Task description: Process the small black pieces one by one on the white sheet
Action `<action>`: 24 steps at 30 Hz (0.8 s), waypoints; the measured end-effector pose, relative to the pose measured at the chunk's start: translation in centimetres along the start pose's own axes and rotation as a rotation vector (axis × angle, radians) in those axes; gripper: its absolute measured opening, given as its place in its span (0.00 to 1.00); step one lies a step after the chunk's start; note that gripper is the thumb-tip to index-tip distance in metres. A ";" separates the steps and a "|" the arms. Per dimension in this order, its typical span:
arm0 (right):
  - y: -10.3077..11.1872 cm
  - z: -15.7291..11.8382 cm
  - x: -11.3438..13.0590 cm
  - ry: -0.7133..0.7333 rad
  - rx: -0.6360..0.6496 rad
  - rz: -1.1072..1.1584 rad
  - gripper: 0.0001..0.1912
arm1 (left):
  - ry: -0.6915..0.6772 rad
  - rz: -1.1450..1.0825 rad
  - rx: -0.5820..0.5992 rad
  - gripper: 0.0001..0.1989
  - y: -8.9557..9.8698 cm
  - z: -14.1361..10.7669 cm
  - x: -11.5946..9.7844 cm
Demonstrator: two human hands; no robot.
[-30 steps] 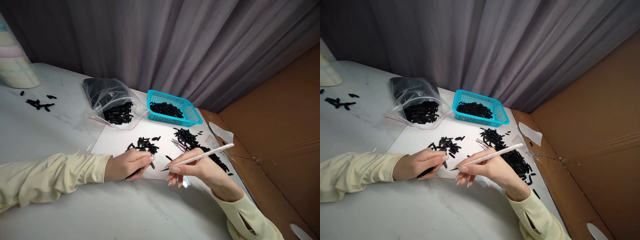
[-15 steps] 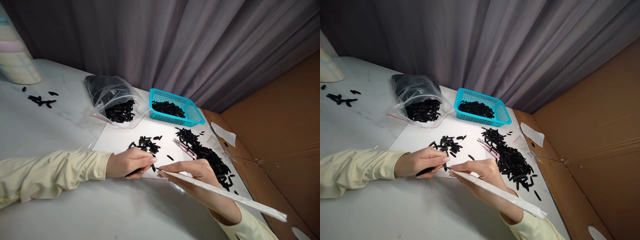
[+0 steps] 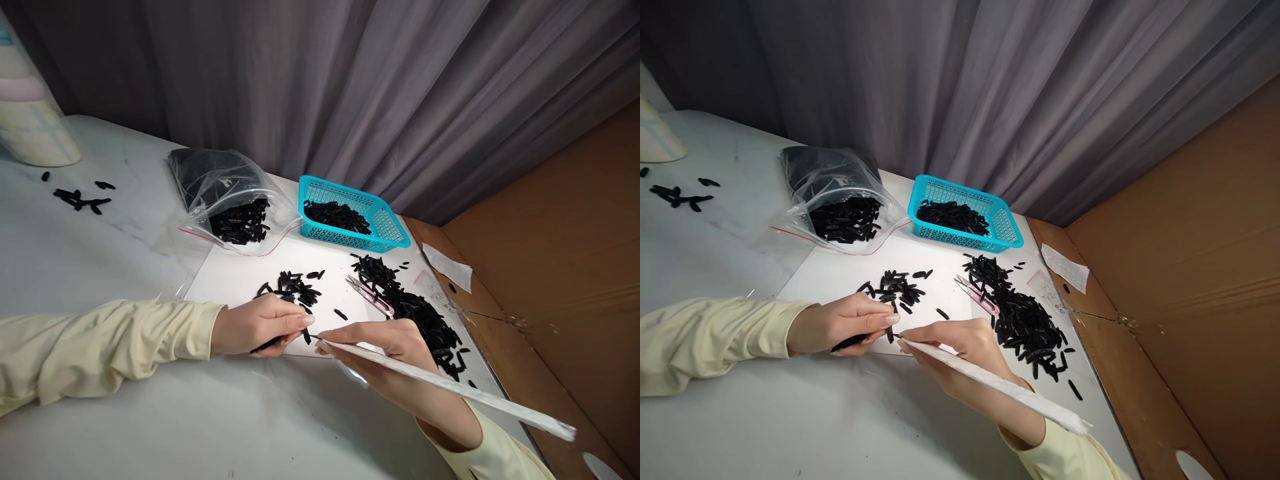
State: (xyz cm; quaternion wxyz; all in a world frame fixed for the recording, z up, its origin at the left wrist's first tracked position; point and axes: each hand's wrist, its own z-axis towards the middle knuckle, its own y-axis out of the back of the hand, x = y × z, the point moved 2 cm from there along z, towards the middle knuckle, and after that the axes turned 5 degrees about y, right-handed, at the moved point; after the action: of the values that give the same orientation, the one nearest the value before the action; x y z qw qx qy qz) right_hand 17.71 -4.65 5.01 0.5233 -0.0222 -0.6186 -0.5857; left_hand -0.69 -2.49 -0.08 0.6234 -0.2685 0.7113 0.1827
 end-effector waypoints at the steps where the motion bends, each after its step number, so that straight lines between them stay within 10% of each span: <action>1: 0.0 0.0 0.0 0.006 -0.003 -0.007 0.08 | 0.001 0.001 0.000 0.19 0.0 0.0 0.0; 24: -1.6 -0.3 0.9 0.479 -0.241 -0.207 0.12 | 0.096 -0.137 -0.112 0.19 -0.2 0.1 -0.2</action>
State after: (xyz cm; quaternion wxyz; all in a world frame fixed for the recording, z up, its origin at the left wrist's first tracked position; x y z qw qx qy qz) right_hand 16.46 -5.87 4.43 0.5853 0.1181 -0.4022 -0.6940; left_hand -0.43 -2.54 0.15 0.5835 -0.3595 0.7090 0.1661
